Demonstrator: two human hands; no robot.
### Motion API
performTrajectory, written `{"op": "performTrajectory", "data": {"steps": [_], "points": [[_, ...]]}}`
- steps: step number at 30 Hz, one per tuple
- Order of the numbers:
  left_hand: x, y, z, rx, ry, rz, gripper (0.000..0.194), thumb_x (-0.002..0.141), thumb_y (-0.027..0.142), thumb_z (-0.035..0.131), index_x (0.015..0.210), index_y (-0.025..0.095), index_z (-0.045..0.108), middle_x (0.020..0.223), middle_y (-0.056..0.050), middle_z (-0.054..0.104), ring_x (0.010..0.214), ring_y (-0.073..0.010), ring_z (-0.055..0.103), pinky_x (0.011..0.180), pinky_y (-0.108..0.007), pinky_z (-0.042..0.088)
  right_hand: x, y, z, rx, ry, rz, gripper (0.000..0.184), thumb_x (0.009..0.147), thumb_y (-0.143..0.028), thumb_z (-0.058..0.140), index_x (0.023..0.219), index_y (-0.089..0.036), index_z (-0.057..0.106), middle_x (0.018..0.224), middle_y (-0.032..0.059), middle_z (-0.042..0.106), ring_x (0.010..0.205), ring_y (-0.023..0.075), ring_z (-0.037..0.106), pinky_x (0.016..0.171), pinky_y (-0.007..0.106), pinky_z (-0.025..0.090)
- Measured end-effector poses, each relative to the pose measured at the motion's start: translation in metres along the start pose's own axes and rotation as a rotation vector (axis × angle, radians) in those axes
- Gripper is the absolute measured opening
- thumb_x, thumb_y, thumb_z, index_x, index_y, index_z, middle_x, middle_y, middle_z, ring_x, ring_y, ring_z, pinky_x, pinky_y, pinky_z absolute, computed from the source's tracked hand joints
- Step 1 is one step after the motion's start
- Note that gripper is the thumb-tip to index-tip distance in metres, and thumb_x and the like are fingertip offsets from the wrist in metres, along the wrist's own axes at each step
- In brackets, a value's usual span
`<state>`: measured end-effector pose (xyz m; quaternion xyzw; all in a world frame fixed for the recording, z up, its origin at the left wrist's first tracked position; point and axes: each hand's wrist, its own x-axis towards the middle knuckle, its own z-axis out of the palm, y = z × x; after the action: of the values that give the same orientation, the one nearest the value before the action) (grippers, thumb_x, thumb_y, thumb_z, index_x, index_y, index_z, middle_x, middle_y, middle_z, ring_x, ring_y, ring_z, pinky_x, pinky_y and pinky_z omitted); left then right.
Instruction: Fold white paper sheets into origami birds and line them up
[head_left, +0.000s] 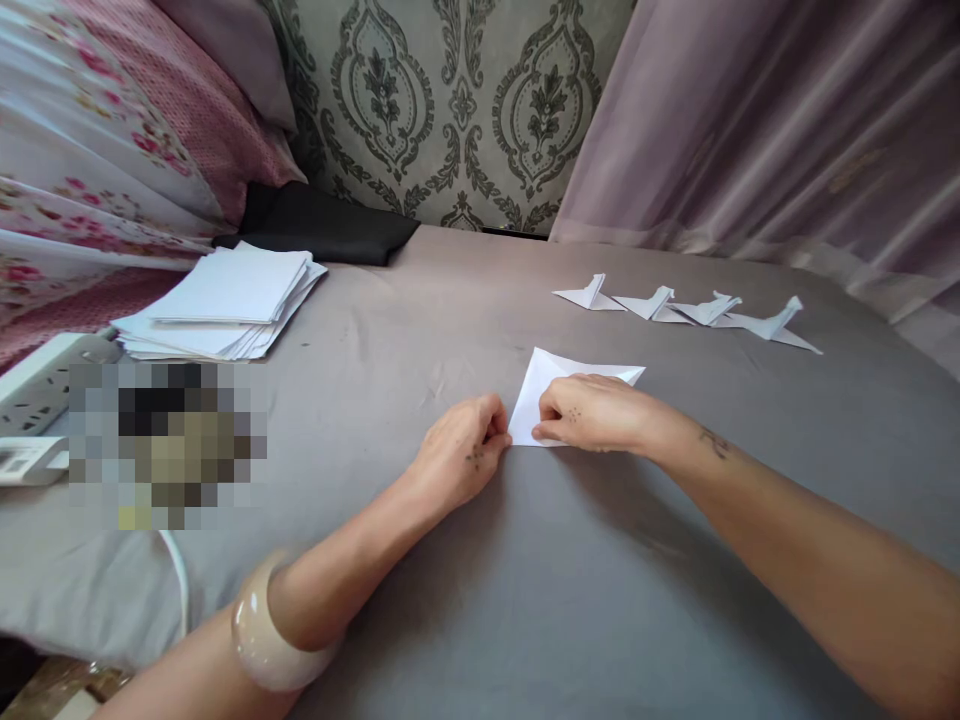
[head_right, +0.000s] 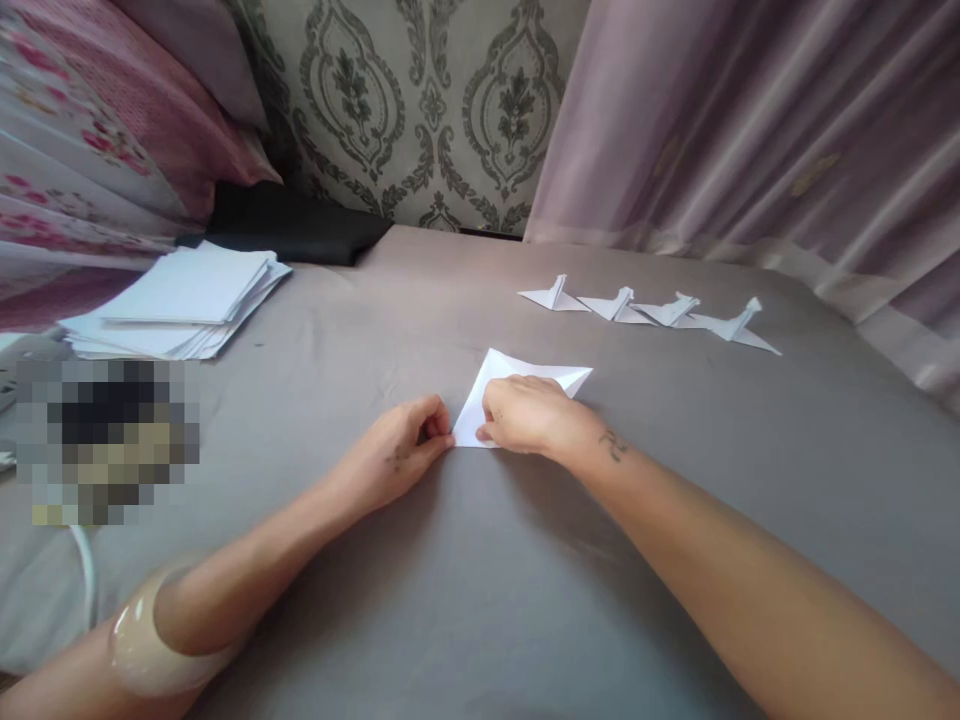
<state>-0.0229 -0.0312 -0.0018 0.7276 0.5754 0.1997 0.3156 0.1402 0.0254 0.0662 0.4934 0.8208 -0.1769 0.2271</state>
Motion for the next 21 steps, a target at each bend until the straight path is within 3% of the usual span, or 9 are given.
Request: {"op": "performTrajectory", "data": {"steps": [4,9,16,21], "points": [[-0.005,-0.002,0.005,0.12,0.039,0.248,0.016,0.087,0.007,0.039,0.085,0.018,0.051,0.087,-0.004,0.056,0.08,-0.0169,0.049,0.07,-0.029,0.042,0.003,0.002,0.0,0.003,-0.008,-0.011,0.024,0.08,-0.036,0.052,0.062,-0.021,0.058,0.058,0.0004,0.056,0.06,0.0158,0.053,0.054,0.026,0.031],[-0.008,0.0,0.004,0.273,-0.04,0.442,0.029,0.089,0.003,0.031,0.094,0.017,0.056,0.093,-0.006,0.056,0.086,-0.0185,0.049,0.074,-0.03,0.045,0.004,0.0,-0.001,-0.029,-0.02,-0.009,0.022,0.079,-0.033,0.052,0.065,-0.02,0.062,0.063,0.0026,0.06,0.063,0.0171,0.056,0.055,0.027,0.033],[-0.016,0.015,0.004,0.654,-0.229,0.53,0.02,0.084,0.005,0.04,0.087,0.012,0.059,0.09,-0.01,0.056,0.087,-0.0235,0.05,0.075,-0.035,0.049,0.007,-0.001,-0.002,-0.014,-0.034,0.023,0.023,0.077,-0.037,0.056,0.079,-0.018,0.069,0.072,0.0067,0.067,0.069,0.0199,0.061,0.057,0.028,0.037],[-0.027,0.026,0.012,0.646,-0.138,0.467,0.036,0.097,0.03,0.03,0.096,0.011,0.06,0.09,-0.01,0.056,0.083,-0.0227,0.051,0.071,-0.037,0.05,0.007,-0.002,-0.005,0.007,-0.043,0.019,0.022,0.075,-0.037,0.059,0.077,-0.018,0.069,0.072,0.0063,0.067,0.069,0.0192,0.06,0.056,0.027,0.035]]}}
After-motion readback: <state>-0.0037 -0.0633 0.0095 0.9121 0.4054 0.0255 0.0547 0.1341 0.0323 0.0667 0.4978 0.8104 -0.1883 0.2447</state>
